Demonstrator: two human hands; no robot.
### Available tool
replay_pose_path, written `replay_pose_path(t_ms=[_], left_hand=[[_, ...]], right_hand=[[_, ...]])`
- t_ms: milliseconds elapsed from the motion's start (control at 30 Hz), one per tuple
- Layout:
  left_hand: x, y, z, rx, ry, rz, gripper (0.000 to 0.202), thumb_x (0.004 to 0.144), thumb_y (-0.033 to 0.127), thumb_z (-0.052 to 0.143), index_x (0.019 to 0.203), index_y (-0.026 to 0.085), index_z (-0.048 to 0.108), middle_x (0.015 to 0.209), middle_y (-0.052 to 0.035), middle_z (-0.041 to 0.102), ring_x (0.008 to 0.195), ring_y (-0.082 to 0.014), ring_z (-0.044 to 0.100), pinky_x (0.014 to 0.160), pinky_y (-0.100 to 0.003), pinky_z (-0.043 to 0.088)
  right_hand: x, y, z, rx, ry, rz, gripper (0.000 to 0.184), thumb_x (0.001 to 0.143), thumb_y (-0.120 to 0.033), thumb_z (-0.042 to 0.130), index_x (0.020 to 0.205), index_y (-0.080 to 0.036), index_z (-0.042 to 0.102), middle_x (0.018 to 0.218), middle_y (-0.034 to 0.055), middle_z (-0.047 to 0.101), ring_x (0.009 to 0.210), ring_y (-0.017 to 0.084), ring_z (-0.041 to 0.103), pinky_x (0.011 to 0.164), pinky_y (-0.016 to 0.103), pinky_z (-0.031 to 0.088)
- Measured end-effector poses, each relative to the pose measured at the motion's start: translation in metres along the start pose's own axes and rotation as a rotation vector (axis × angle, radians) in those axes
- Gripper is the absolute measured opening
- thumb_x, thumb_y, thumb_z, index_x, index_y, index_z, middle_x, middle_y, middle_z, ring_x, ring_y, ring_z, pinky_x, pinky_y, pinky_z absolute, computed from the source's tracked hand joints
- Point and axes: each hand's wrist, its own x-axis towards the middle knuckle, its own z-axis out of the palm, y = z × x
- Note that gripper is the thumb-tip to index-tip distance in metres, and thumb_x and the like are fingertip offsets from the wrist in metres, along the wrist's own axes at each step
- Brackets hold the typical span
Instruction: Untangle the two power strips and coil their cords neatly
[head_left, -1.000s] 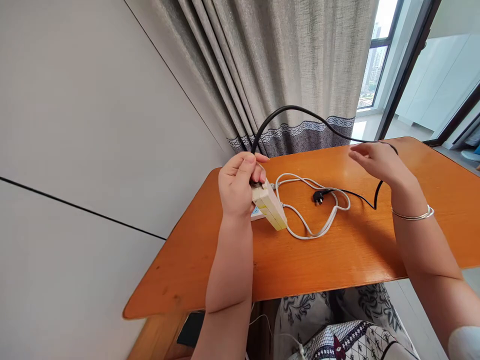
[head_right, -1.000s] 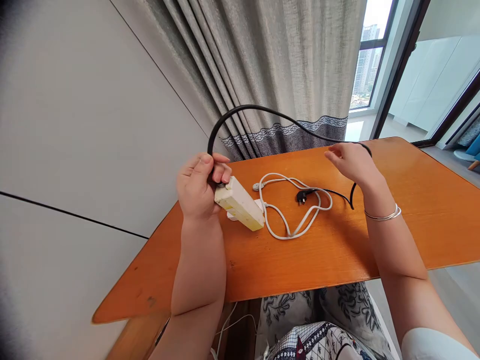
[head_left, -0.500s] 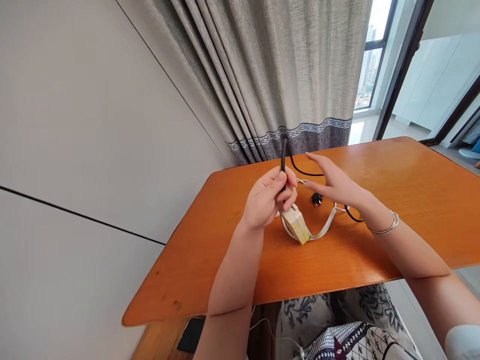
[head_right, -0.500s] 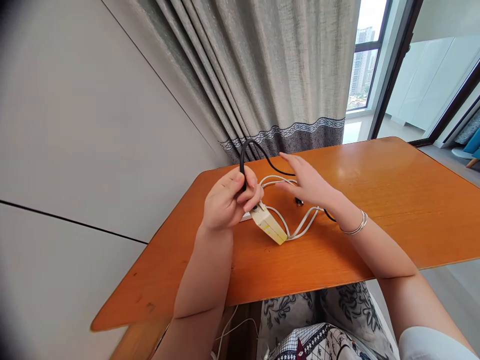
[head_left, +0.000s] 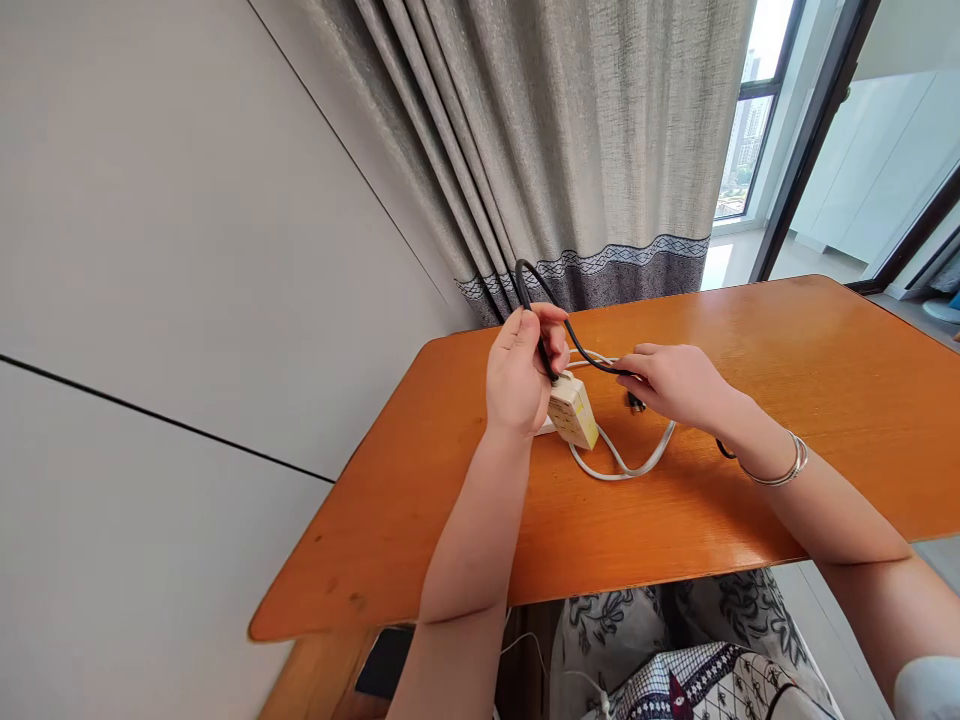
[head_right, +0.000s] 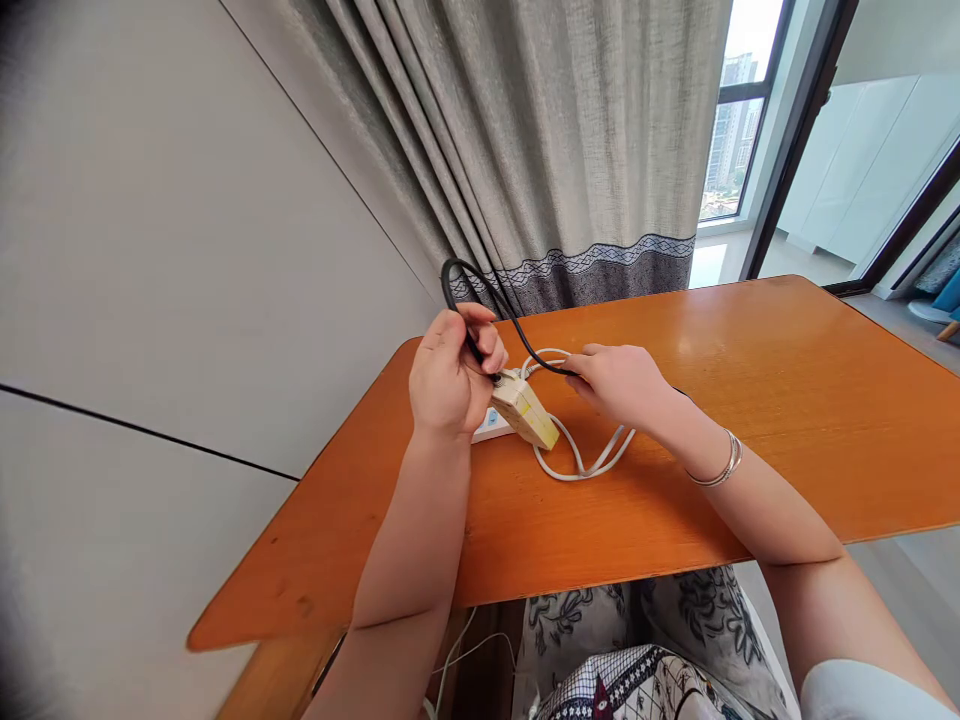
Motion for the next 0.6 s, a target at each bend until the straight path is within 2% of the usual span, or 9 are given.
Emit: replay_pose_path(t_ms=[133, 267, 400, 500, 600], left_hand=[[0.003, -0.005, -0.002, 0.017, 0.048, 0.046, 0.031, 0.092, 0.047, 0.064, 0.084, 0.017, 0.07, 0.067, -0.0014, 0.065, 0.053, -0.0084, 0.057, 0.051, -0.02, 0.045], [0.003, -0.01, -0.002, 0.013, 0.028, 0.062, 0.032, 0.093, 0.048, 0.062, 0.091, 0.017, 0.073, 0.077, -0.0042, 0.073, 0.064, -0.0114, 0.067, 0.061, -0.022, 0.053], [-0.003, -0.018, 0.002, -0.027, -0.096, 0.021, 0.034, 0.09, 0.051, 0.066, 0.094, 0.017, 0.073, 0.075, -0.0034, 0.074, 0.063, -0.0125, 0.069, 0.061, -0.022, 0.055], [-0.009, -0.024, 0.007, -0.057, -0.214, -0.065, 0.038, 0.087, 0.053, 0.069, 0.093, 0.016, 0.071, 0.07, -0.0027, 0.073, 0.058, -0.0132, 0.068, 0.057, -0.023, 0.055], [-0.013, -0.026, 0.009, -0.052, -0.281, -0.139, 0.041, 0.086, 0.056, 0.068, 0.089, 0.015, 0.069, 0.066, -0.0033, 0.071, 0.053, -0.014, 0.066, 0.053, -0.024, 0.053]], right_hand=[[-0.014, -0.008, -0.013, 0.015, 0.119, -0.169, 0.031, 0.101, -0.032, 0.048, 0.115, -0.022, 0.073, 0.084, 0.0045, 0.07, 0.071, 0.014, 0.06, 0.056, 0.026, 0.026], [-0.026, -0.017, -0.018, 0.045, 0.195, -0.386, 0.036, 0.104, -0.034, 0.042, 0.104, -0.017, 0.074, 0.078, 0.0046, 0.068, 0.067, 0.012, 0.055, 0.056, 0.027, 0.025], [-0.032, -0.026, -0.02, 0.039, 0.173, -0.504, 0.033, 0.103, -0.03, 0.042, 0.106, -0.016, 0.071, 0.075, 0.0035, 0.067, 0.061, 0.012, 0.051, 0.056, 0.028, 0.025], [-0.033, -0.028, -0.022, 0.037, 0.128, -0.542, 0.027, 0.099, -0.025, 0.046, 0.103, -0.014, 0.07, 0.083, 0.0048, 0.071, 0.063, 0.013, 0.053, 0.057, 0.029, 0.028], [-0.032, -0.025, -0.023, 0.08, 0.155, -0.552, 0.025, 0.098, -0.024, 0.046, 0.097, -0.014, 0.069, 0.084, 0.0045, 0.071, 0.068, 0.014, 0.057, 0.057, 0.028, 0.03]])
